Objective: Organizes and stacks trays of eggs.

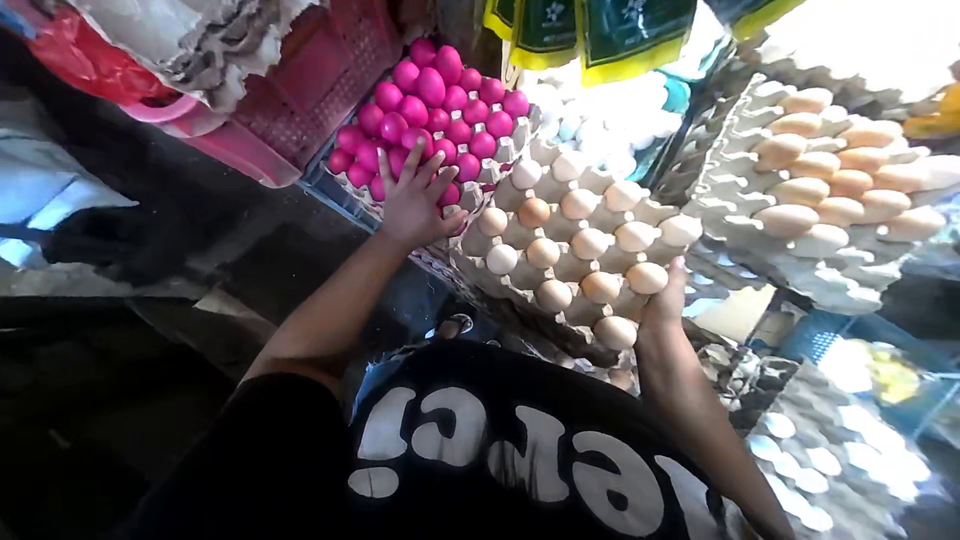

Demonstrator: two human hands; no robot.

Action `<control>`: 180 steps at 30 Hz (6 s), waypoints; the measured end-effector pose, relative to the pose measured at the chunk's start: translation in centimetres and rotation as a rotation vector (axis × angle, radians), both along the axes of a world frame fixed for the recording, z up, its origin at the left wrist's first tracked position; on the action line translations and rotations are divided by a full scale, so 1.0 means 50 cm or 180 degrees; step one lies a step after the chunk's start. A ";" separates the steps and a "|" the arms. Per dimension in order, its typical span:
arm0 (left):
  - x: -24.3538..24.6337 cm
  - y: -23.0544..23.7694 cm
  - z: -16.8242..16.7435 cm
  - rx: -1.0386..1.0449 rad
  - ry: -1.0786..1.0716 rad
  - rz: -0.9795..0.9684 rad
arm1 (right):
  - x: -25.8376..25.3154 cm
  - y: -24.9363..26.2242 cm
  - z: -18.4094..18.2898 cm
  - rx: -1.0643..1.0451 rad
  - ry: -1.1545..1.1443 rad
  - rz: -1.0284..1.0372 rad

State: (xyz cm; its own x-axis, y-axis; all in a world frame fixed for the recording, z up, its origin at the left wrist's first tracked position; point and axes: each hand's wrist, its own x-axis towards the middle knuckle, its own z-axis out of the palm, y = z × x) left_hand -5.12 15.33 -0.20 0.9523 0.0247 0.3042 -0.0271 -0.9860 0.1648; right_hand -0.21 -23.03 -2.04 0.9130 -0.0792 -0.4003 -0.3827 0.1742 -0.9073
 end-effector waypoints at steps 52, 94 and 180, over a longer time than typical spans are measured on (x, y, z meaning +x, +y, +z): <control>-0.012 -0.218 -0.110 -0.0967 0.0154 -0.1318 | -0.128 -0.207 -0.207 0.0854 0.0886 0.0030; -0.315 -0.146 -0.140 -0.1234 -0.0762 -0.1430 | -0.504 -0.282 -0.252 -0.1036 0.2394 0.0802; -0.487 -1.398 -0.179 -0.3241 0.3422 -0.1622 | -1.009 -0.996 -0.075 -0.2092 0.1796 -0.2223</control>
